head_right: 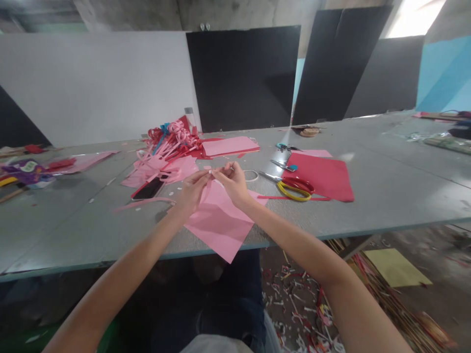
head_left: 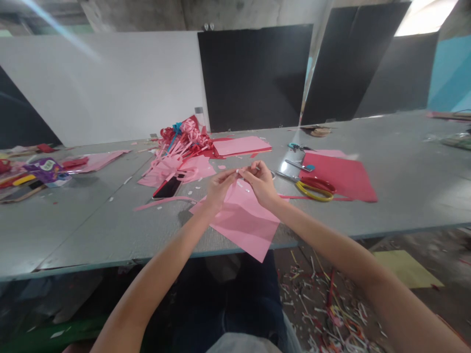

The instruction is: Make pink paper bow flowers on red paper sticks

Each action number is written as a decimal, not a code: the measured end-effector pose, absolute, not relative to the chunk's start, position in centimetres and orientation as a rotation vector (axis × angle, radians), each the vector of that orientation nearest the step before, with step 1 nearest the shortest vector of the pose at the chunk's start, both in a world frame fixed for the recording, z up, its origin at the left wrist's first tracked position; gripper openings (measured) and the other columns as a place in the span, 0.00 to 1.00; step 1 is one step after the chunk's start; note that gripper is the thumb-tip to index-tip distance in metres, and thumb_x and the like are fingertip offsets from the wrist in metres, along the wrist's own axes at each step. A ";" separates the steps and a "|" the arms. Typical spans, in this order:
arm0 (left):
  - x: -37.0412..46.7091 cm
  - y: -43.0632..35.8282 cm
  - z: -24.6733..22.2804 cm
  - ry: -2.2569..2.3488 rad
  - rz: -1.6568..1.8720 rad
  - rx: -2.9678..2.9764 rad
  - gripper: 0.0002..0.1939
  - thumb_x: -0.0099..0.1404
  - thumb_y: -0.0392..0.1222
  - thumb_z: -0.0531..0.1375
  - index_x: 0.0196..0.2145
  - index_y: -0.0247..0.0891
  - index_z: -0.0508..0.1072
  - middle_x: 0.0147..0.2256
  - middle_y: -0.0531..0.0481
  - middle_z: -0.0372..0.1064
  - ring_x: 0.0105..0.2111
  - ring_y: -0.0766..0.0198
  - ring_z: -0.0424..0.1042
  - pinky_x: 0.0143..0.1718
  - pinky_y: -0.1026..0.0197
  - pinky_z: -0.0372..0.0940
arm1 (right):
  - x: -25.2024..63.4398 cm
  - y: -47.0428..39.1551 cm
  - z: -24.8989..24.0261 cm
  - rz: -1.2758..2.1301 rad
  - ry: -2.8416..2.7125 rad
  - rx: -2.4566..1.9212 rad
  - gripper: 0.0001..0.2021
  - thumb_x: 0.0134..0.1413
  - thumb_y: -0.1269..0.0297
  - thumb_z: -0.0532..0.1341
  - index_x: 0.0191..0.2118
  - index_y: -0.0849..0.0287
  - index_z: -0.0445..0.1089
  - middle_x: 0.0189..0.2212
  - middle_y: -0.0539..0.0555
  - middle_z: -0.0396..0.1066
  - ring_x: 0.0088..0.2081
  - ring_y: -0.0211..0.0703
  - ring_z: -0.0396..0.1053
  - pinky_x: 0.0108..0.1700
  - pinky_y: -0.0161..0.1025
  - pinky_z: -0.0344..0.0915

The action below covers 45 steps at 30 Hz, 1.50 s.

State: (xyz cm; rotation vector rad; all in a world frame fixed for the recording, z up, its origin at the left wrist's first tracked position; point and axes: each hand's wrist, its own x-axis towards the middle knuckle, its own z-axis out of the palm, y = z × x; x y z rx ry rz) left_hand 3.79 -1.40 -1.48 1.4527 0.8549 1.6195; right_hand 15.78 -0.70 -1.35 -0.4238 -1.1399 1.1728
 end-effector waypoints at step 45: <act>3.6 -1.8 -1.6 0.968 1.898 1.719 0.05 0.54 0.41 0.61 0.23 0.42 0.75 0.26 0.52 0.71 0.29 0.65 0.68 0.37 0.60 0.63 | 15.3 -1.2 -1.7 1.040 -1.207 -0.513 0.18 0.43 0.62 0.65 0.28 0.54 0.50 0.22 0.42 0.64 0.27 0.33 0.65 0.28 0.33 0.59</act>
